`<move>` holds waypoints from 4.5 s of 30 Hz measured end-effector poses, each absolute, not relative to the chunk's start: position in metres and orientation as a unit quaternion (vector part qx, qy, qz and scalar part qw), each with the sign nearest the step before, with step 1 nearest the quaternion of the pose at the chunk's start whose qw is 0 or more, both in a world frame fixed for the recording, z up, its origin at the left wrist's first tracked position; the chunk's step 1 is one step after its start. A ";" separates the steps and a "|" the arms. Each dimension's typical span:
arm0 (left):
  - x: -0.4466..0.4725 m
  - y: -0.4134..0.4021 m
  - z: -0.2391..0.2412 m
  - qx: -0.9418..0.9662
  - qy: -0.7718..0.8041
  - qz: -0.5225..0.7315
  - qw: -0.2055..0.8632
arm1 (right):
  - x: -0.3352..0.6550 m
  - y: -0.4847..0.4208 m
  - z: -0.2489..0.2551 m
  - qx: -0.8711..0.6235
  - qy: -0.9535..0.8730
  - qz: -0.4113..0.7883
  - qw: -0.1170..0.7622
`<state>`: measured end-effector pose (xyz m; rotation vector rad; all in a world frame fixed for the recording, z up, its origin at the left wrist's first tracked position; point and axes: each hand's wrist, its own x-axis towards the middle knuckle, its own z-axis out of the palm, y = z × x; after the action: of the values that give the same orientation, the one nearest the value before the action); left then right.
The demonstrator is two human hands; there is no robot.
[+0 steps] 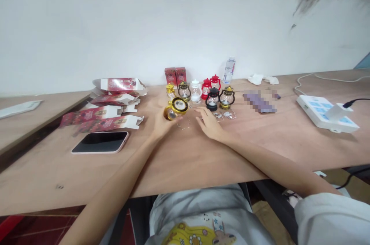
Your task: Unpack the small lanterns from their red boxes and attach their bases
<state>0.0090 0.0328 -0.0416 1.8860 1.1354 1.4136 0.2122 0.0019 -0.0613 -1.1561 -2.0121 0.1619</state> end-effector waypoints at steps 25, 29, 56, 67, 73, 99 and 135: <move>0.009 0.035 -0.044 0.649 0.437 0.564 0.265 | 0.215 0.008 -0.065 -0.438 -0.883 -0.077 0.150; 0.010 0.032 -0.044 0.688 0.432 0.532 0.238 | 0.216 0.009 -0.066 -0.431 -0.884 -0.080 0.159; 0.025 0.016 -0.050 0.800 0.379 0.416 0.209 | 0.205 -0.018 -0.052 -0.280 -0.762 -0.070 0.579; 0.015 0.028 -0.047 0.761 0.415 0.468 0.173 | 0.229 0.011 -0.055 -0.474 -0.767 0.005 0.433; 0.013 0.029 -0.048 0.764 0.427 0.454 0.166 | 0.227 0.006 -0.052 -0.504 -0.825 -0.014 0.255; 0.031 0.012 -0.048 0.802 0.385 0.408 0.205 | 0.215 -0.020 -0.039 -0.308 -0.763 -0.122 0.555; 0.018 0.028 -0.048 0.743 0.438 0.472 0.185 | 0.244 0.025 -0.054 -0.418 -0.825 0.220 0.311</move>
<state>0.0181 0.0279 -0.0480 2.0925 1.2341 1.3287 0.2445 0.0245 -0.0538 -1.1030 -2.1785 0.5800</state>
